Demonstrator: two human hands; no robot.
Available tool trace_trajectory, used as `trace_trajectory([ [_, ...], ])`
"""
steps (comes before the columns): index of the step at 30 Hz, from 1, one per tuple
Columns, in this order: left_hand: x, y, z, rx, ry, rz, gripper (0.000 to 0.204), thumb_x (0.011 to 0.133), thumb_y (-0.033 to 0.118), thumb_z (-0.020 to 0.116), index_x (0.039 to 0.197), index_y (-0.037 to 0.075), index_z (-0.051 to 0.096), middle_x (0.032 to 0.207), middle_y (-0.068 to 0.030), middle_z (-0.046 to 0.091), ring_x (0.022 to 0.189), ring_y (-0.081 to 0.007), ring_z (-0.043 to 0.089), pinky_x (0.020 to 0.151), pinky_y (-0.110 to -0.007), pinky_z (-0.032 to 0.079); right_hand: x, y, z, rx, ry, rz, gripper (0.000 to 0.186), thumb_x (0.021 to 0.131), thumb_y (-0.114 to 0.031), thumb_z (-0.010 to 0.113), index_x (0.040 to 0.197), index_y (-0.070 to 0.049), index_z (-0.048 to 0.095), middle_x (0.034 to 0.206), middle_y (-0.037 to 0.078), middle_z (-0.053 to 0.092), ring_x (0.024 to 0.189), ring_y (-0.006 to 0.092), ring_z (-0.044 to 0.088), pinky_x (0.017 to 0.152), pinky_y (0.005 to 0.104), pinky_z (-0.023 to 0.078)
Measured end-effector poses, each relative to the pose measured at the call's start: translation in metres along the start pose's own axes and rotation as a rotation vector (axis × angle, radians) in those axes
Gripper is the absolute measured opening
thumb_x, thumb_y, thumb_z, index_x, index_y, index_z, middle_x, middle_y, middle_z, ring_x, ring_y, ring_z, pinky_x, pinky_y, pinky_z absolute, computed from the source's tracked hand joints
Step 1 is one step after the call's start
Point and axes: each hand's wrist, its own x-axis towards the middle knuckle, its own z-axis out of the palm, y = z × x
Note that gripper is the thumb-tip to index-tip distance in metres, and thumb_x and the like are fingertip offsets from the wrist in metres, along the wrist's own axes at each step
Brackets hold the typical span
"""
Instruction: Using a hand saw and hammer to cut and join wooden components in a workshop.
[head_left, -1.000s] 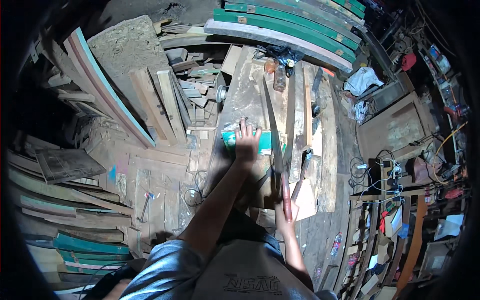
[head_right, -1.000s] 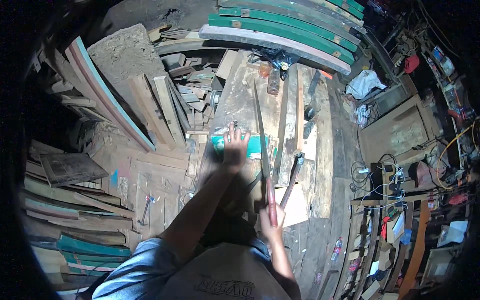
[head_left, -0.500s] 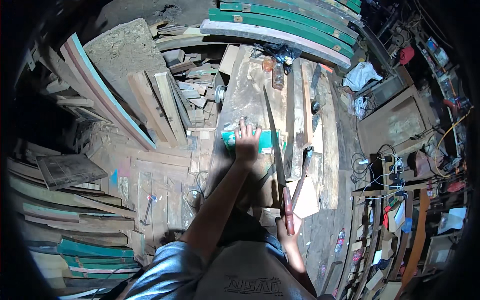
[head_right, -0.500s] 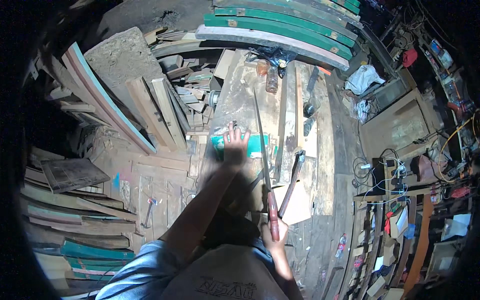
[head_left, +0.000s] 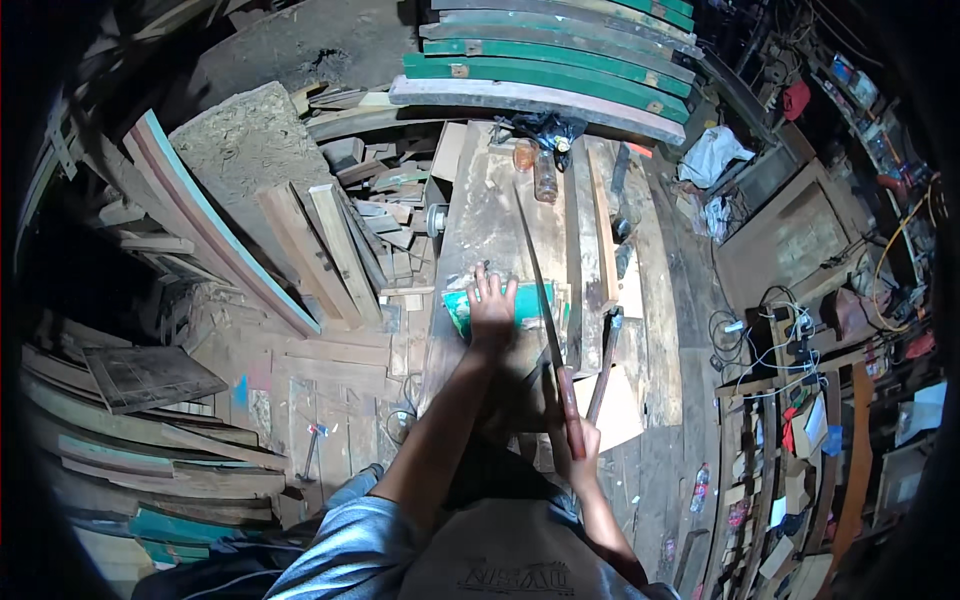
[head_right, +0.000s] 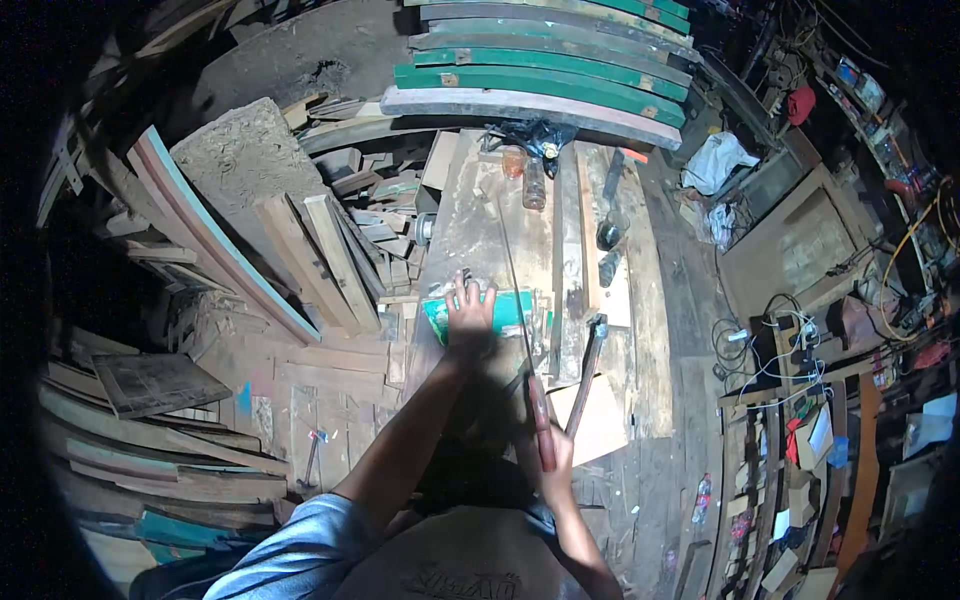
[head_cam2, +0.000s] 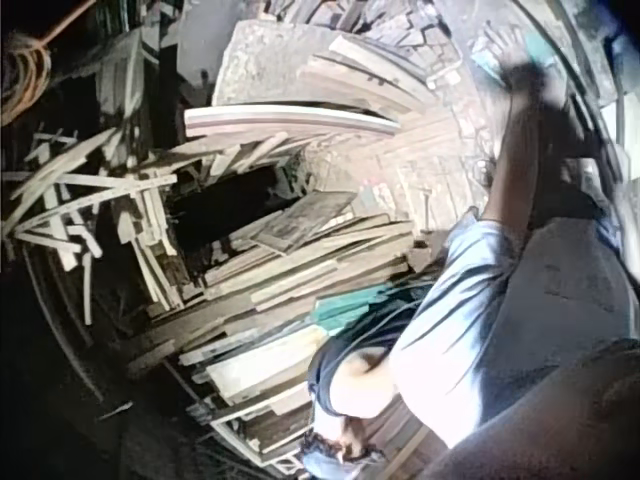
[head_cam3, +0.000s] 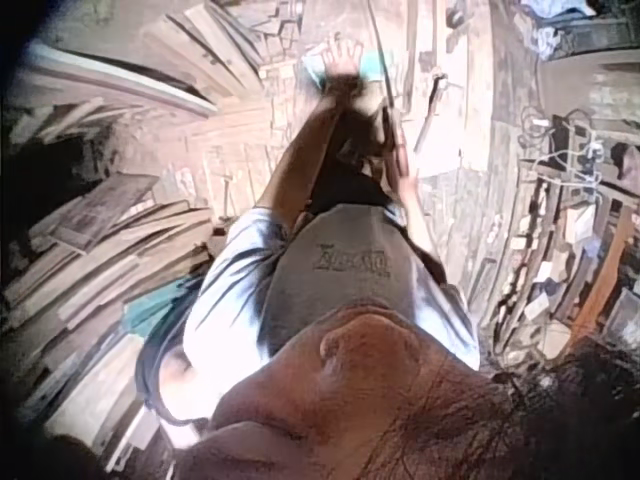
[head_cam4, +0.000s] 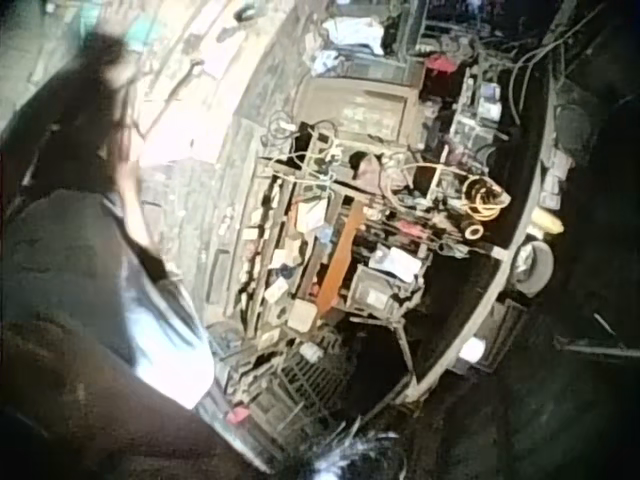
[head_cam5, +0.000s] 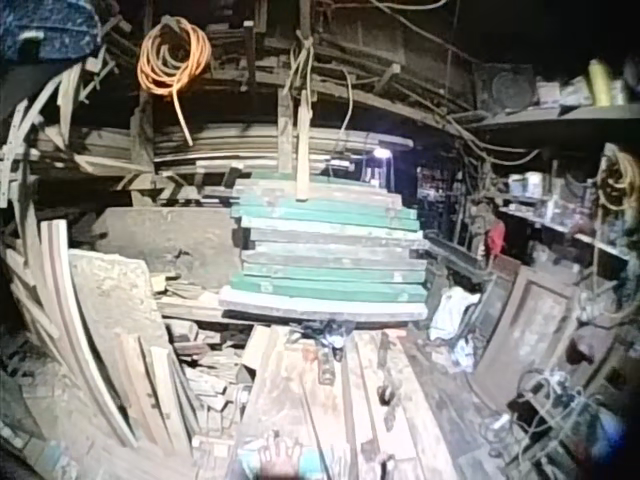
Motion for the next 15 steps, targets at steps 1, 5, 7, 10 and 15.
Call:
trace_trajectory([
  [1,0.001,-0.003,0.002,0.002,-0.006,-0.007,0.033,0.091,0.022,0.056,0.124,0.014,0.06,0.118,-0.0174,0.057,0.14,-0.0444,0.042,0.104,-0.056,0.037,-0.011,-0.018,0.003,-0.049,-0.004,0.108,0.019,0.086,0.001,0.06,0.104,0.002,0.065,0.068,0.001,0.049,0.065,0.0103,0.044,0.056,0.0314,0.04],
  [5,0.0,-0.001,-0.004,0.004,0.044,-0.012,0.035,0.091,0.021,0.056,0.124,0.013,0.06,0.119,-0.0182,0.057,0.14,-0.0449,0.041,0.105,-0.058,0.036,-0.003,-0.008,0.012,-0.208,0.024,-0.146,0.041,0.082,0.002,0.061,0.122,-0.004,0.064,0.067,0.007,0.055,0.06,0.0193,0.052,0.057,0.034,0.044],
  [7,0.002,0.005,-0.016,0.024,-0.077,-0.019,0.038,0.094,0.029,0.054,0.128,0.015,0.059,0.127,-0.0183,0.058,0.143,-0.0448,0.038,0.107,-0.057,0.034,0.036,0.004,0.021,-0.153,0.024,-0.098,0.024,0.082,0.0,0.063,0.106,-0.001,0.066,0.065,0.006,0.053,0.059,0.0164,0.052,0.056,0.034,0.042],
  [10,0.003,0.013,-0.024,-0.054,-0.107,-0.004,0.045,0.092,0.035,0.057,0.131,0.013,0.058,0.13,-0.02,0.056,0.145,-0.046,0.035,0.111,-0.059,0.03,0.093,0.013,0.029,-0.038,-0.027,-0.022,0.019,0.085,-0.008,0.065,0.074,-0.003,0.051,0.065,0.001,0.046,0.062,0.0089,0.045,0.055,0.033,0.04],
  [15,-0.007,-0.021,-0.003,-0.009,0.016,-0.011,0.051,0.086,0.04,0.062,0.128,0.01,0.06,0.123,-0.0219,0.058,0.143,-0.0484,0.037,0.109,-0.06,0.032,0.059,-0.016,0.034,-0.149,-0.014,0.014,0.011,0.086,-0.007,0.064,0.079,-0.001,0.057,0.066,0.001,0.05,0.062,0.0107,0.046,0.056,0.0322,0.042],
])
